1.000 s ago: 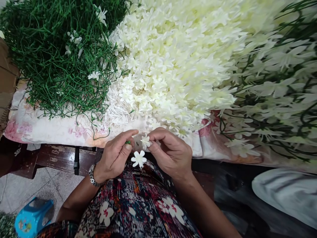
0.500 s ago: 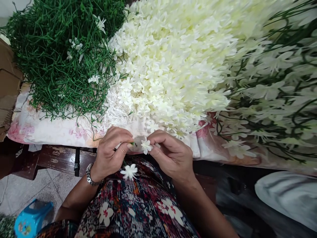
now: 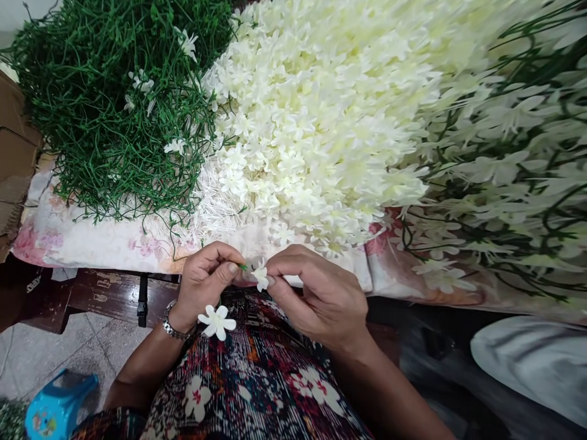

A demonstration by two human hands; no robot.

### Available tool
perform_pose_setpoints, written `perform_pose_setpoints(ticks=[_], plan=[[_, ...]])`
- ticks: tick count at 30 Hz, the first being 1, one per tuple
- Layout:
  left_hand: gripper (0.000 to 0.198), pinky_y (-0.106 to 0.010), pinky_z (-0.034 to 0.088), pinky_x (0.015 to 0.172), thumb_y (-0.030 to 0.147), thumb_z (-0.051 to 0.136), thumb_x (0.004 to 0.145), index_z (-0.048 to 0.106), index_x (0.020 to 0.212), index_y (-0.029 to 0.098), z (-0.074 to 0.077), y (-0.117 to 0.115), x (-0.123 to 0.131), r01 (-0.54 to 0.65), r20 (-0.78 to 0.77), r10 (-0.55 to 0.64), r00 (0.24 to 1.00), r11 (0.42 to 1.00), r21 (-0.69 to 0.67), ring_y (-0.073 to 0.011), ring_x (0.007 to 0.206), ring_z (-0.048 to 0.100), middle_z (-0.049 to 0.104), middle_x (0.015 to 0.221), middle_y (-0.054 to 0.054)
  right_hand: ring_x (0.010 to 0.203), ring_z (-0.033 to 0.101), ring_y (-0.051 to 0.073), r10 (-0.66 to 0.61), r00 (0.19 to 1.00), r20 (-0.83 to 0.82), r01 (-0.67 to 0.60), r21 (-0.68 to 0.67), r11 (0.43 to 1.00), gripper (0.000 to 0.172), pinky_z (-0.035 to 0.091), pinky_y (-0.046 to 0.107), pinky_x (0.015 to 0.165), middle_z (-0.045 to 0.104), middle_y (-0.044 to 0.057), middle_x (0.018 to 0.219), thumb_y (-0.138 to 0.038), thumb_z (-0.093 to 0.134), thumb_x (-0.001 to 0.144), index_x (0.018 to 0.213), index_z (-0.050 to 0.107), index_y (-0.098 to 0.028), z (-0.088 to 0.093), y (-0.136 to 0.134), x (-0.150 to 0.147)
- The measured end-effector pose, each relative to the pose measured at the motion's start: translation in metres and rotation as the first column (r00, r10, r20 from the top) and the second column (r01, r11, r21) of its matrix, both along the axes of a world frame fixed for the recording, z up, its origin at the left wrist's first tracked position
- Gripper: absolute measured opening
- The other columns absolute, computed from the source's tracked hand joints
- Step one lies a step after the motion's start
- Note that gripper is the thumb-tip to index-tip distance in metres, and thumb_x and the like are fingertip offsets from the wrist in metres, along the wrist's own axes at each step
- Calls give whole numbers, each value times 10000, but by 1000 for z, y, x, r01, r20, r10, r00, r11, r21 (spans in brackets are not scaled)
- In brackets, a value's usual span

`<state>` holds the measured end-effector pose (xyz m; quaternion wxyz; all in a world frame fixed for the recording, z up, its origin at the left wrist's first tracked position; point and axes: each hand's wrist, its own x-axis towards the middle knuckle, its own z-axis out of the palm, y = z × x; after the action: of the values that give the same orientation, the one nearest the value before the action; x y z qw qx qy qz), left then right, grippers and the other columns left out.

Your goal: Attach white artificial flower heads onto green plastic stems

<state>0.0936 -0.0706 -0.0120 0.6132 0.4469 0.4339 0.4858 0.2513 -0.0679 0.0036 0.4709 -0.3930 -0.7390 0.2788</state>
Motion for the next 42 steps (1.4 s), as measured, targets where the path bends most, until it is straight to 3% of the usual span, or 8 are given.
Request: perform_pose_setpoints(ticks=[4,7,13,16,20,28,42], plan=[[67,-157,451,469,215,580,734,577,749,149,-2,-1,1,3,42,-2,999,999,-33,-71,506,545,569,579,7,622,498,91,-7,994,107,3,38,999,125,429,224,563,546,9,658,-65,508,711,786,510,-166,3,2,-1],[56,-155,461,484,202,569,742,577,743,147,-1,-1,1,-9,-18,9,1000,1000,-13,-76,524,566,591,584,2,643,507,98,3,983,184,-14,60,998,116,439,228,590,558,16,668,-67,505,719,787,510,-161,5,4,0],[52,-165,459,505,189,553,742,574,746,142,1,-1,1,-36,-312,63,948,995,90,-76,525,567,592,605,8,653,514,107,-21,948,319,-11,98,995,79,441,233,610,560,37,674,-75,497,730,775,520,-137,7,7,0],[61,-176,450,516,167,523,750,576,770,145,0,0,-1,17,-467,80,880,980,200,-80,541,559,587,623,4,668,520,116,-11,926,378,-31,106,994,68,442,240,613,562,45,682,-83,485,741,771,519,-134,5,8,0],[80,-177,437,525,132,491,750,568,765,150,-2,3,-1,96,-561,93,822,950,298,-77,557,543,585,638,4,684,529,117,2,918,396,-40,88,995,81,449,242,625,564,41,700,-100,456,764,791,513,-150,1,8,1],[86,-172,418,535,119,476,750,558,749,144,-5,6,1,120,-557,69,828,948,296,-67,546,518,571,626,13,667,534,95,-4,949,317,-1,15,1000,78,443,210,608,559,28,701,-97,470,759,806,498,-152,-7,8,-1],[78,-174,390,506,110,468,740,536,726,145,-7,5,4,53,-542,127,831,951,304,-65,521,475,543,604,20,650,522,85,-66,951,303,57,37,998,119,434,200,596,548,2,696,-88,501,742,824,482,-173,-17,7,-9]])
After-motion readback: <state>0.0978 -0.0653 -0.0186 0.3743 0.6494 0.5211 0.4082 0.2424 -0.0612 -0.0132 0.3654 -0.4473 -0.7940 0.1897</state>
